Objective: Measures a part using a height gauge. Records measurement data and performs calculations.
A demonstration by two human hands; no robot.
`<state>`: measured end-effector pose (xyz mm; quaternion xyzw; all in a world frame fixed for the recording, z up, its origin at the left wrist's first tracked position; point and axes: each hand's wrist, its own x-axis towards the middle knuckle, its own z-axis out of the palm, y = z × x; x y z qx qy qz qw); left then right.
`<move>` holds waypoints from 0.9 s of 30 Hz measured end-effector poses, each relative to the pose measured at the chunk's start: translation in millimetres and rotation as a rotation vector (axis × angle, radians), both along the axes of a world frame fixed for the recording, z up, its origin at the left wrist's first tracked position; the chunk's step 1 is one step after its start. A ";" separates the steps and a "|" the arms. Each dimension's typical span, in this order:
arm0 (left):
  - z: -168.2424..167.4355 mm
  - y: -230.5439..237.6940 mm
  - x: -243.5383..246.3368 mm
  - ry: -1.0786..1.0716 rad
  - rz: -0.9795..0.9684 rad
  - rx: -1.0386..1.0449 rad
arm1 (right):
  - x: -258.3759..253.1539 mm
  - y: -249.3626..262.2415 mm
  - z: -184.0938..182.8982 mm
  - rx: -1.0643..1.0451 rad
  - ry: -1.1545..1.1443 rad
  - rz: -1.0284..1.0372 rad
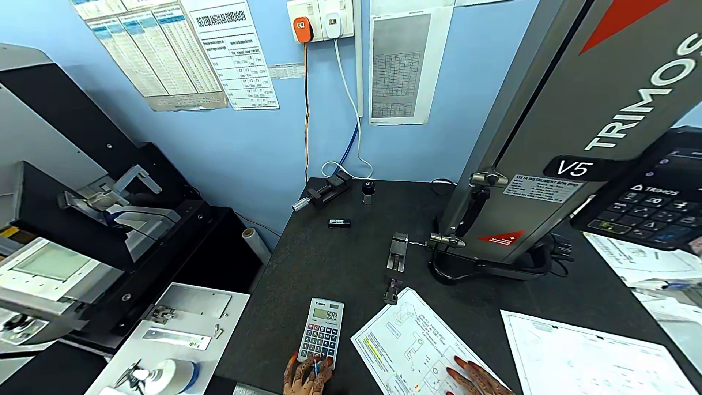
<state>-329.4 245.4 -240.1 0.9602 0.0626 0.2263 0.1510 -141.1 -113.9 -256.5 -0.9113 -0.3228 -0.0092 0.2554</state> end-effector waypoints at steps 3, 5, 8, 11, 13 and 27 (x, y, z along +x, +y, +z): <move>4.5 -8.8 4.0 -0.021 0.089 -0.030 | 0.2 -0.8 1.1 -0.004 0.008 0.002; 12.6 -14.1 13.7 0.012 0.193 -0.110 | 0.3 -1.9 0.5 -0.003 0.005 0.002; 19.1 -13.2 31.8 0.148 0.337 -0.233 | 0.6 -1.2 3.5 -0.007 0.024 0.007; 17.3 -8.2 37.7 0.183 0.361 -0.248 | 0.5 1.3 10.1 -0.007 0.064 0.044; 18.9 -3.6 38.8 0.205 0.373 -0.264 | 0.0 2.5 13.6 0.025 0.090 0.086; 45.4 97.9 63.0 0.343 0.518 -0.225 | 46.8 72.9 58.9 0.165 0.133 0.341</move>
